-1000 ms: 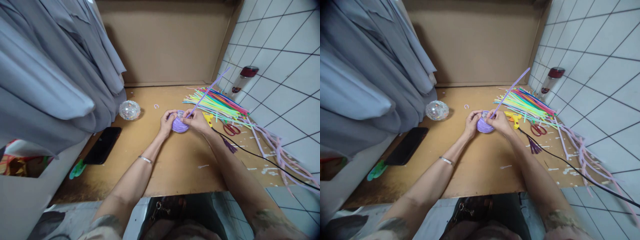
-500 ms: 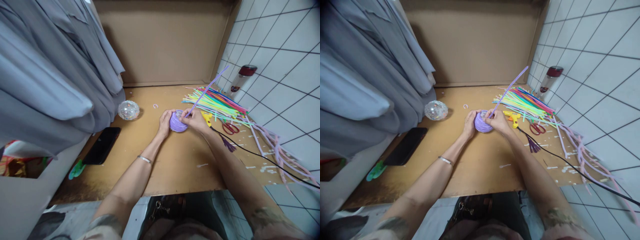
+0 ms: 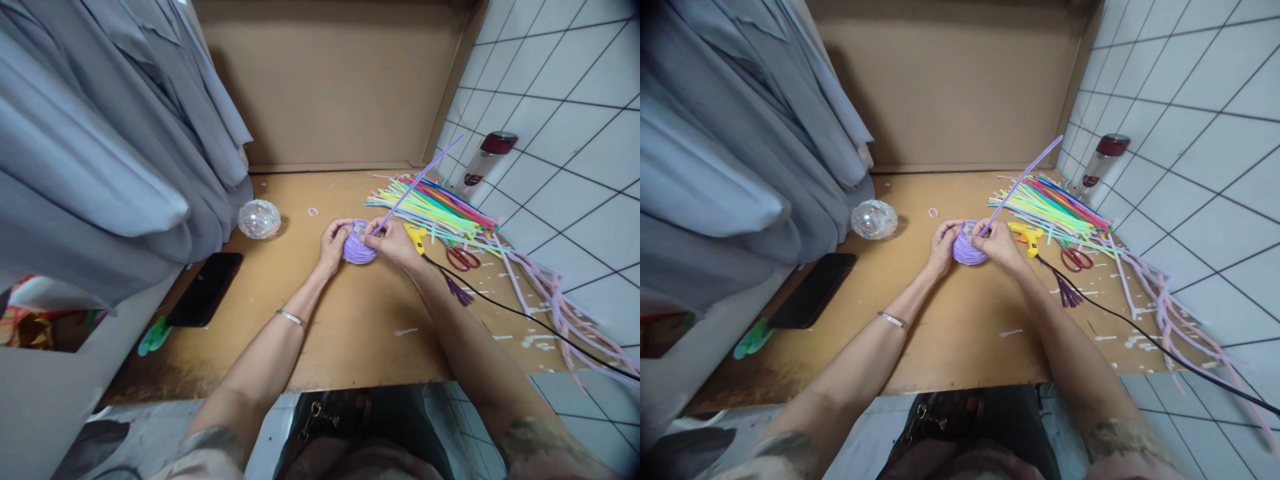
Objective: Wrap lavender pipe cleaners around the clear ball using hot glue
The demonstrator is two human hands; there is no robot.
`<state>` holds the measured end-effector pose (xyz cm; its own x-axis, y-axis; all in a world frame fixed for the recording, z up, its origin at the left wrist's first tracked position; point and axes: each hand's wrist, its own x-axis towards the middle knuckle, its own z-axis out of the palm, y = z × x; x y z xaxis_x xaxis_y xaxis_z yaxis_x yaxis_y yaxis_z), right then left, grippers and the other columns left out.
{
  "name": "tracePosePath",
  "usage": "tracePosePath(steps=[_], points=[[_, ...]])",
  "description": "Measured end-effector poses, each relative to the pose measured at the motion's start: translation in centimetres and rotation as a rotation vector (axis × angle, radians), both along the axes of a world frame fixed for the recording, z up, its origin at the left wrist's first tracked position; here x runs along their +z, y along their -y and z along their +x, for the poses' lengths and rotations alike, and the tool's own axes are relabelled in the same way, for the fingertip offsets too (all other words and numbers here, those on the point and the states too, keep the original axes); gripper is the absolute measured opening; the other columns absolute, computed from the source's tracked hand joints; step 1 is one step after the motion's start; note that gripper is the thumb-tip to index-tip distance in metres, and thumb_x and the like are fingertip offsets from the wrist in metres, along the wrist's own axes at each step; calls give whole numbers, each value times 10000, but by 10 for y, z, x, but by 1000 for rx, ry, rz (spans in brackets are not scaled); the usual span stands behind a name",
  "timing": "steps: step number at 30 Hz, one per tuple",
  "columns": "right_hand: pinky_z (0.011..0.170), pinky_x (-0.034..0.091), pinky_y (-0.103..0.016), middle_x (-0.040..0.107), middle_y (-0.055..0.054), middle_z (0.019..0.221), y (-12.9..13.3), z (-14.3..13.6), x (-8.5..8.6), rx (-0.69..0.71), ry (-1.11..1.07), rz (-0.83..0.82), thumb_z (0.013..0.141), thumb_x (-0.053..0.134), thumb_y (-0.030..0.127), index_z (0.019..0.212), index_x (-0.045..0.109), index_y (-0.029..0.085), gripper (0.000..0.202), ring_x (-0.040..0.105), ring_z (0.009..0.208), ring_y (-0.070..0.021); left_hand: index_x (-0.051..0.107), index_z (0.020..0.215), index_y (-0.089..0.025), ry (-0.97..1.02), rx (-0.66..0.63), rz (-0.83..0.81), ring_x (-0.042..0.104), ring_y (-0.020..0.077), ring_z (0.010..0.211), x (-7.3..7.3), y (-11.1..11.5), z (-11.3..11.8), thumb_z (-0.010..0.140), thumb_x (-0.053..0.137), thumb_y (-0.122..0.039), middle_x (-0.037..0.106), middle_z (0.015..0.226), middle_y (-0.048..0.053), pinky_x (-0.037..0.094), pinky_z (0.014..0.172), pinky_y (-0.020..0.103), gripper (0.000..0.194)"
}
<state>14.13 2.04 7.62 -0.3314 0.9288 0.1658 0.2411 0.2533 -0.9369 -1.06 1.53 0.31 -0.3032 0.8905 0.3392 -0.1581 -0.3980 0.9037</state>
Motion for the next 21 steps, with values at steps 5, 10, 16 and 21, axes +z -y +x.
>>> tracePosePath(steps=[5,10,16,21], points=[[508,331,-234,521,56,526,1,0,1,3,-7,-8,524,682,286,641,575,199,181,441,510,-92,708,940,-200,-14,-8,2,678,176,912,1,1,1,818,674,-360,751,997,42,526,839,282,204],[502,320,-234,521,53,532,1,0,1,-4,10,8,523,683,292,645,581,196,186,434,510,-90,695,943,-199,30,-54,-9,670,176,917,3,2,1,806,636,-344,739,977,34,512,872,291,208],[505,327,-235,518,54,535,0,0,-1,-4,13,7,536,690,340,645,563,209,213,433,513,-93,692,940,-196,38,-52,-32,668,182,911,1,1,-1,763,600,-309,744,965,30,519,856,291,229],[501,315,-233,502,60,518,-1,-1,-3,-14,10,13,531,677,352,640,557,213,213,421,509,-90,639,966,-208,15,-43,-18,655,182,928,-2,0,-1,767,612,-380,705,965,27,502,884,299,264]])
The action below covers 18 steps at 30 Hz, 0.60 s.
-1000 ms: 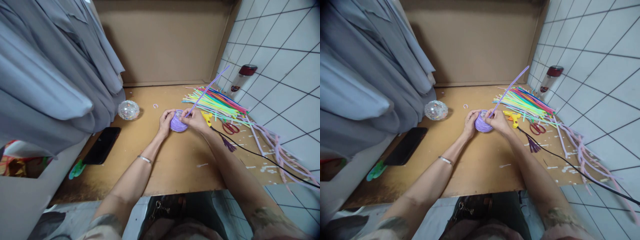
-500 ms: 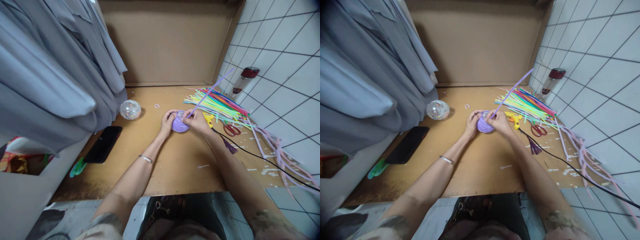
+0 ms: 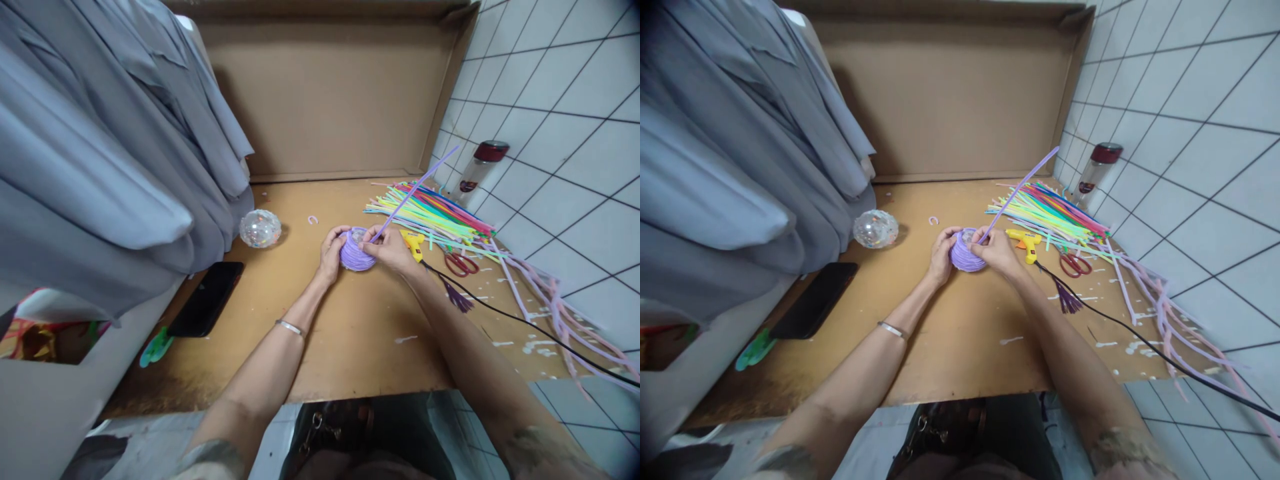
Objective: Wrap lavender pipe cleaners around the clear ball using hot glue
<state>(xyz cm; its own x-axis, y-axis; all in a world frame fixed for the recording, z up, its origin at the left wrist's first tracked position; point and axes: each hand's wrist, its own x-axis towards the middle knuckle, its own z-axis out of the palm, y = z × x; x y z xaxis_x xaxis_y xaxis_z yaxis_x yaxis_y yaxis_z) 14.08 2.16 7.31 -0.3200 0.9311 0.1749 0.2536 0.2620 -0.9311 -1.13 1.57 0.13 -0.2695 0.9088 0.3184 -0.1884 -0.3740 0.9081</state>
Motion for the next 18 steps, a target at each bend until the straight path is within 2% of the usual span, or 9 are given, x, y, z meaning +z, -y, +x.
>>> tracePosePath(steps=[5,8,13,18], points=[[497,295,-230,474,74,495,0,0,1,-7,2,7,530,666,341,636,558,212,198,398,495,-83,580,997,-232,21,14,62,649,187,1045,-2,-3,0,761,653,-386,687,1040,31,488,990,322,291],[505,313,-237,497,64,512,1,0,2,0,-4,-2,525,668,342,639,565,210,203,420,501,-88,576,992,-236,8,22,84,643,191,1051,-3,-3,1,773,655,-384,678,1043,32,490,994,328,276],[502,318,-235,510,60,510,1,1,3,6,-11,-14,540,680,329,633,566,208,191,432,500,-92,610,1008,-246,-102,113,99,613,219,1099,-2,0,-1,812,663,-450,634,1138,53,479,989,327,288],[495,318,-236,521,52,517,1,1,3,-2,-13,-3,555,683,321,627,569,205,178,435,505,-95,633,1022,-237,-250,220,182,527,273,1303,4,8,-4,833,673,-539,601,1275,95,405,1097,383,358]])
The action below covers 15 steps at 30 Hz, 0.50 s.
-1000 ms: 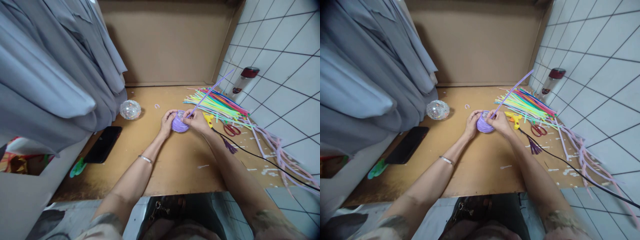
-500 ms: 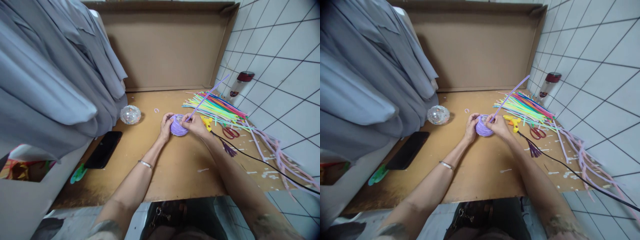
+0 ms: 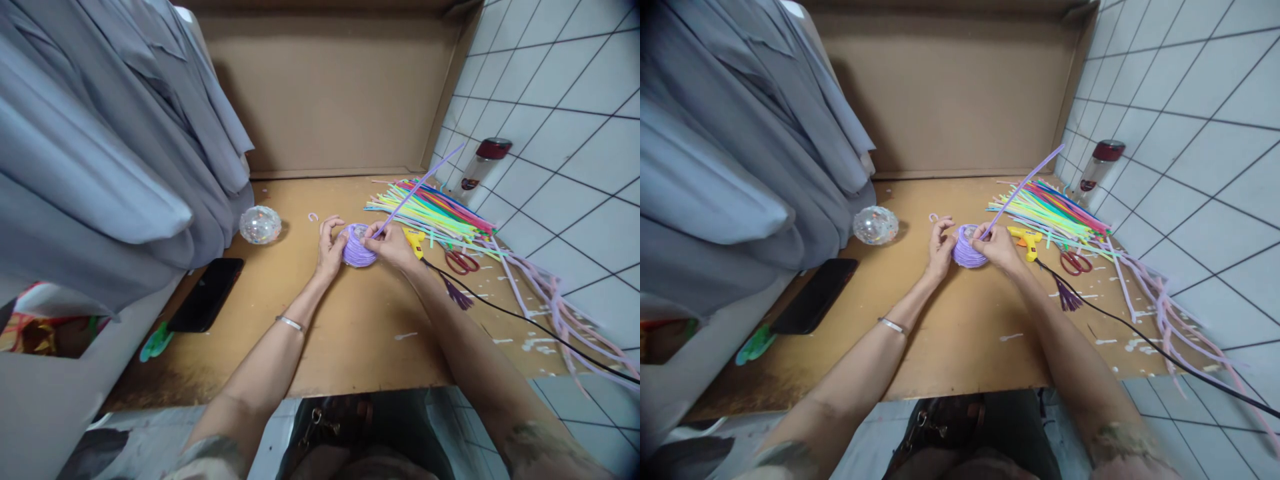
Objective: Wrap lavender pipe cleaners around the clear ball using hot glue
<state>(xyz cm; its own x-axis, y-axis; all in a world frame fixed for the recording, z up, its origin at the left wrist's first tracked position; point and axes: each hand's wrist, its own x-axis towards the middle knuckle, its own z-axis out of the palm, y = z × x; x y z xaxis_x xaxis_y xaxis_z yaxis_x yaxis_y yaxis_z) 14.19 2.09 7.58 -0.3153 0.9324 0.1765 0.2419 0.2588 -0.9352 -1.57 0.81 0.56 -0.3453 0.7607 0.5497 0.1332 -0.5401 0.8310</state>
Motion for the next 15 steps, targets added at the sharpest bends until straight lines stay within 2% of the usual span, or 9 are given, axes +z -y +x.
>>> tracePosePath(steps=[7,15], points=[[504,349,-243,531,44,529,-1,-1,-3,1,-11,-10,559,675,320,634,564,211,172,456,514,-103,675,1038,-236,-95,-20,27,621,252,1136,12,14,2,912,606,-520,703,1124,88,445,1040,375,319],[507,332,-239,517,52,527,-2,-1,-5,-6,-13,6,551,664,339,639,558,213,186,435,509,-95,671,1063,-226,-103,-72,-11,636,250,1107,10,14,5,948,545,-532,713,1115,95,473,1027,383,351]])
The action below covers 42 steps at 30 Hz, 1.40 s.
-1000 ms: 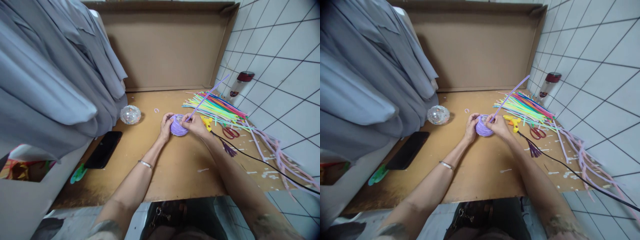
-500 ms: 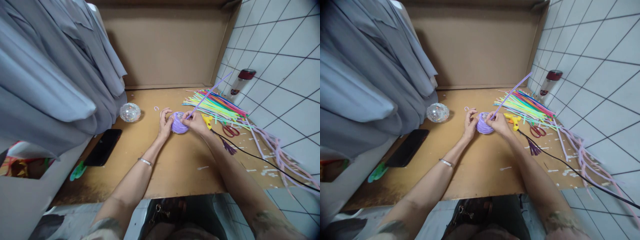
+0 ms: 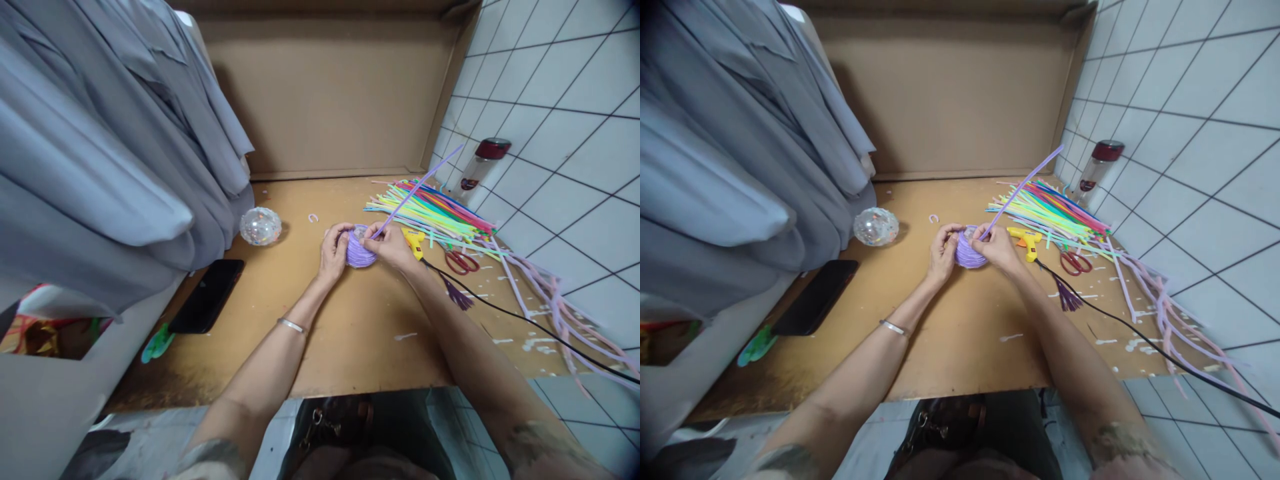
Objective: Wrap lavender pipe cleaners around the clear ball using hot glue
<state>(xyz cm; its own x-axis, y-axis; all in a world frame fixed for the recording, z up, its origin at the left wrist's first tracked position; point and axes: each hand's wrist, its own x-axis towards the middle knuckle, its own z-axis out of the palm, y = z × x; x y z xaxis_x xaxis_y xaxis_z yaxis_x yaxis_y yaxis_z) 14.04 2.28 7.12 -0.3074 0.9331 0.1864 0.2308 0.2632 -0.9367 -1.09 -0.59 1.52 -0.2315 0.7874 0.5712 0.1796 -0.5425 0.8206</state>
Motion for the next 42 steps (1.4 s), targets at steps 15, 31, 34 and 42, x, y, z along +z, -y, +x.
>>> tracePosePath(steps=[15,31,34,42], points=[[539,328,-252,518,49,541,0,1,3,-77,51,32,569,651,322,613,561,207,153,438,532,-103,486,1255,-214,-159,-32,-38,590,293,1222,-5,6,6,621,874,-391,587,1299,118,456,1101,449,764],[549,334,-253,509,56,521,3,-4,5,-129,27,15,577,646,285,618,566,209,118,440,525,-107,503,1197,-237,-193,-28,71,549,318,1314,-17,-4,8,551,956,-409,560,1369,130,422,1136,482,808],[541,328,-252,512,57,517,4,-4,5,-140,26,12,577,644,280,618,567,209,112,439,517,-106,505,1191,-239,-213,-17,84,553,320,1311,-18,-6,8,544,961,-429,560,1364,132,424,1132,493,814],[550,347,-263,523,52,528,3,-5,3,-164,49,39,603,647,284,632,572,211,108,461,529,-117,520,1166,-236,-215,57,126,570,331,1252,-19,-9,14,559,945,-332,588,1318,133,468,1072,515,747]])
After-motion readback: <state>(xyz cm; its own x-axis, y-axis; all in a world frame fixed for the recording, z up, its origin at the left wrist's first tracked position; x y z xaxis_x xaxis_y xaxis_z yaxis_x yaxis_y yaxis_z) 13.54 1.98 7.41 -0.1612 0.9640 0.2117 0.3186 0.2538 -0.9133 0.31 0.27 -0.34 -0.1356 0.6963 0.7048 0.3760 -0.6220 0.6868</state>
